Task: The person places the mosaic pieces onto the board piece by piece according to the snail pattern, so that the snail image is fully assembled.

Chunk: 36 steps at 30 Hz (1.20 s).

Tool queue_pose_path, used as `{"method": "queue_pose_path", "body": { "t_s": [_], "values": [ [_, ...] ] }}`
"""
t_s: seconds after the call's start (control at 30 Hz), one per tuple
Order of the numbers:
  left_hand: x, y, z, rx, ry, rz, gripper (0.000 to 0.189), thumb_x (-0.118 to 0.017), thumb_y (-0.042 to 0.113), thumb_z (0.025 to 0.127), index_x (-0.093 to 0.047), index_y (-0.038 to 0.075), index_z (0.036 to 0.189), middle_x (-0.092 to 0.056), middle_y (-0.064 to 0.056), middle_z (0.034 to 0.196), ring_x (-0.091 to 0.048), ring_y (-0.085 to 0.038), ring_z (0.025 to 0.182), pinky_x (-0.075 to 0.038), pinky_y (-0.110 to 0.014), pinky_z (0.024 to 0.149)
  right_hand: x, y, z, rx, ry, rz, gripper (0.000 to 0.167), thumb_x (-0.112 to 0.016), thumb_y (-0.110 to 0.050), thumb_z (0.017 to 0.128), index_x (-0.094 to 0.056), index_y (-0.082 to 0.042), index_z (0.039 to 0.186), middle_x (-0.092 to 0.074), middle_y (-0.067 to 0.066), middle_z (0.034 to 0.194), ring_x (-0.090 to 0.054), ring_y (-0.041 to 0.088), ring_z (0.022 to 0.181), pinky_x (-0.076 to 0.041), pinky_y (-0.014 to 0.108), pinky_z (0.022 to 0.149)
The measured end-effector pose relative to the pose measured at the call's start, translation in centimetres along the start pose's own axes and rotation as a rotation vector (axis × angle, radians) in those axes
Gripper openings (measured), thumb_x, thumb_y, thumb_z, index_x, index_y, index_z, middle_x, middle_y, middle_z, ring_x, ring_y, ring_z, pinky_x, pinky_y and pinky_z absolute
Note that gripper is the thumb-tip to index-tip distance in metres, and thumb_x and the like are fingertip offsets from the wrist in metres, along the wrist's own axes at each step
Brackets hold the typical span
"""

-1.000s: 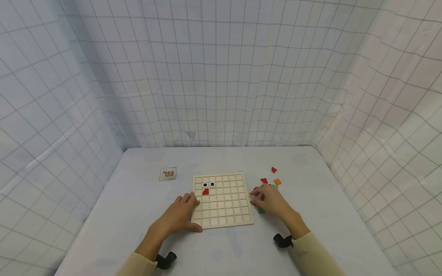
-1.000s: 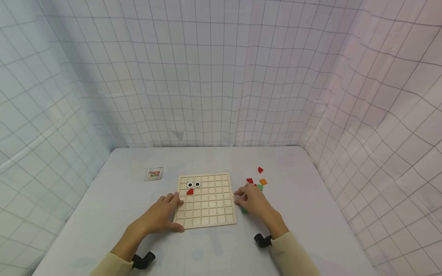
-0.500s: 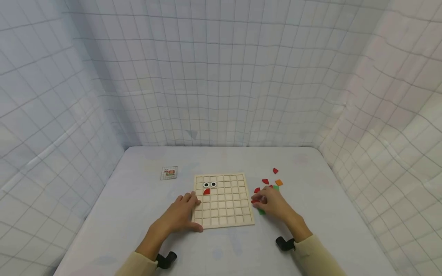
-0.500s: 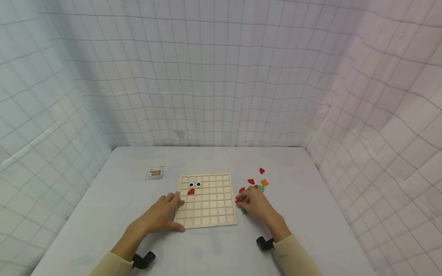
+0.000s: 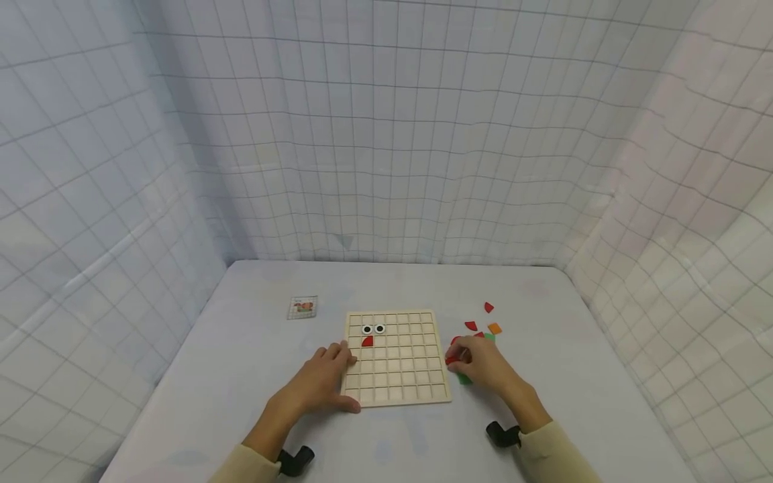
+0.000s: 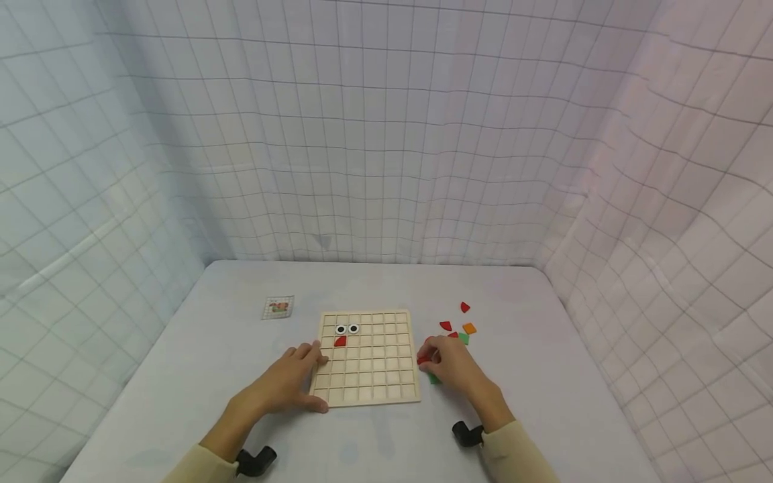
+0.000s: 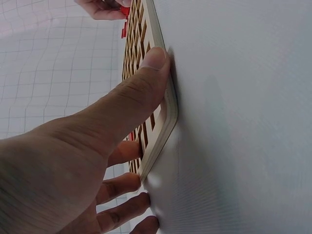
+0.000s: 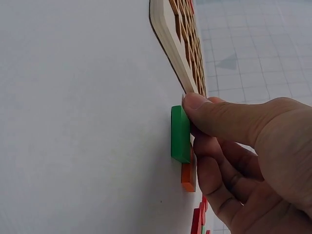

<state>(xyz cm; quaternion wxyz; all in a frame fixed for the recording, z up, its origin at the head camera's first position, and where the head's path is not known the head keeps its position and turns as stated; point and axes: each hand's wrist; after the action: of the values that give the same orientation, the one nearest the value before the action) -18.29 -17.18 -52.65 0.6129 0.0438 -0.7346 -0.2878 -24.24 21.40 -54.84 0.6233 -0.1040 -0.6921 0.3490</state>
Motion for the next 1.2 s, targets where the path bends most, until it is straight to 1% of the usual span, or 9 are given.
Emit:
{"method": "queue_pose_path", "body": {
  "t_s": [0.13,0.23,0.37,0.53,0.73,0.9,1.0,1.13,1.2],
  "values": [
    [-0.2,-0.1,0.1,0.000,0.002,0.013,0.109,-0.109,0.049,0.078,-0.058,0.000,0.160,-0.050,-0.034,0.175,-0.056,-0.054,0.152,-0.049,-0.070,0.128,0.1,0.0,0.0,0.011,0.003,0.009,0.016,-0.095,-0.013,0.099,-0.083,-0.021,0.105,-0.076,-0.012,0.093,-0.064,0.007,0.085,-0.056,0.021,0.076],
    [-0.3,0.0,0.1,-0.002,0.001,0.017,0.108,-0.109,0.049,0.078,-0.059,0.000,0.159,-0.050,-0.035,0.175,-0.056,-0.055,0.152,-0.050,-0.070,0.127,0.2,0.2,-0.2,0.019,0.004,0.014,0.015,-0.095,-0.013,0.099,-0.082,-0.020,0.104,-0.077,-0.011,0.093,-0.065,0.006,0.086,-0.058,0.021,0.079],
    [-0.3,0.2,0.2,-0.003,-0.008,0.022,0.109,-0.109,0.050,0.078,-0.058,0.000,0.160,-0.050,-0.035,0.175,-0.056,-0.055,0.152,-0.050,-0.070,0.127,0.4,0.5,-0.4,0.030,0.008,0.023,0.015,-0.095,-0.013,0.098,-0.085,-0.018,0.108,-0.082,-0.010,0.099,-0.069,0.005,0.089,-0.061,0.021,0.083],
    [-0.2,0.3,0.2,0.002,-0.009,0.026,0.107,-0.109,0.049,0.078,-0.059,0.001,0.159,-0.051,-0.033,0.175,-0.056,-0.054,0.152,-0.050,-0.069,0.128,0.6,0.7,-0.5,0.070,0.028,0.028,0.016,-0.094,-0.012,0.099,-0.088,-0.016,0.113,-0.085,-0.007,0.107,-0.071,0.006,0.094,-0.063,0.022,0.086],
    [-0.1,0.1,0.2,0.017,-0.002,0.026,0.103,-0.110,0.049,0.077,-0.062,0.003,0.156,-0.050,-0.032,0.176,-0.056,-0.053,0.151,-0.050,-0.068,0.128,0.7,0.5,-0.2,0.131,0.058,0.047,0.014,-0.092,-0.009,0.100,-0.090,-0.017,0.111,-0.086,-0.004,0.110,-0.073,0.005,0.093,-0.064,0.022,0.083],
    [-0.2,0.0,0.2,0.009,-0.001,0.035,0.105,-0.109,0.051,0.078,-0.060,0.003,0.158,-0.049,-0.033,0.177,-0.056,-0.054,0.152,-0.050,-0.069,0.128,0.7,0.2,0.0,0.150,0.059,0.080,0.013,-0.091,-0.008,0.101,-0.089,-0.018,0.110,-0.088,-0.004,0.112,-0.081,0.008,0.100,-0.069,0.025,0.092],
    [-0.1,0.0,0.2,0.006,-0.002,0.032,0.106,-0.108,0.051,0.078,-0.060,0.002,0.158,-0.049,-0.033,0.177,-0.056,-0.054,0.152,-0.050,-0.069,0.128,0.7,0.0,0.2,0.159,0.064,0.083,0.011,-0.092,-0.011,0.101,-0.089,-0.017,0.110,-0.088,-0.005,0.111,-0.084,0.011,0.101,-0.069,0.027,0.093],
    [-0.1,0.0,0.2,0.005,-0.004,0.033,0.105,-0.109,0.050,0.079,-0.059,0.001,0.158,-0.049,-0.034,0.176,-0.056,-0.055,0.152,-0.050,-0.069,0.128,0.6,-0.3,0.4,0.169,0.078,0.057,0.009,-0.093,-0.015,0.100,-0.090,-0.019,0.107,-0.087,-0.007,0.110,-0.081,0.008,0.100,-0.067,0.025,0.091],
    [-0.1,0.0,0.1,0.006,-0.005,0.032,0.105,-0.109,0.049,0.079,-0.059,0.001,0.158,-0.049,-0.034,0.176,-0.056,-0.055,0.152,-0.050,-0.070,0.128,0.6,-0.5,0.4,0.176,0.077,0.060,0.008,-0.093,-0.015,0.100,-0.089,-0.019,0.106,-0.086,-0.007,0.110,-0.081,0.008,0.100,-0.067,0.024,0.091]
  ]
}}
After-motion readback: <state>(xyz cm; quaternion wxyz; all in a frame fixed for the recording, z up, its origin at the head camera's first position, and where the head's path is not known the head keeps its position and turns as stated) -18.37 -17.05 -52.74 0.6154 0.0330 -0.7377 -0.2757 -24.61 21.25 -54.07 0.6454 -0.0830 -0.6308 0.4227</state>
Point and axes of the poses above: each hand's wrist, its own z-axis towards the middle knuckle, its own x-axis out of the back of the hand, y = z × x
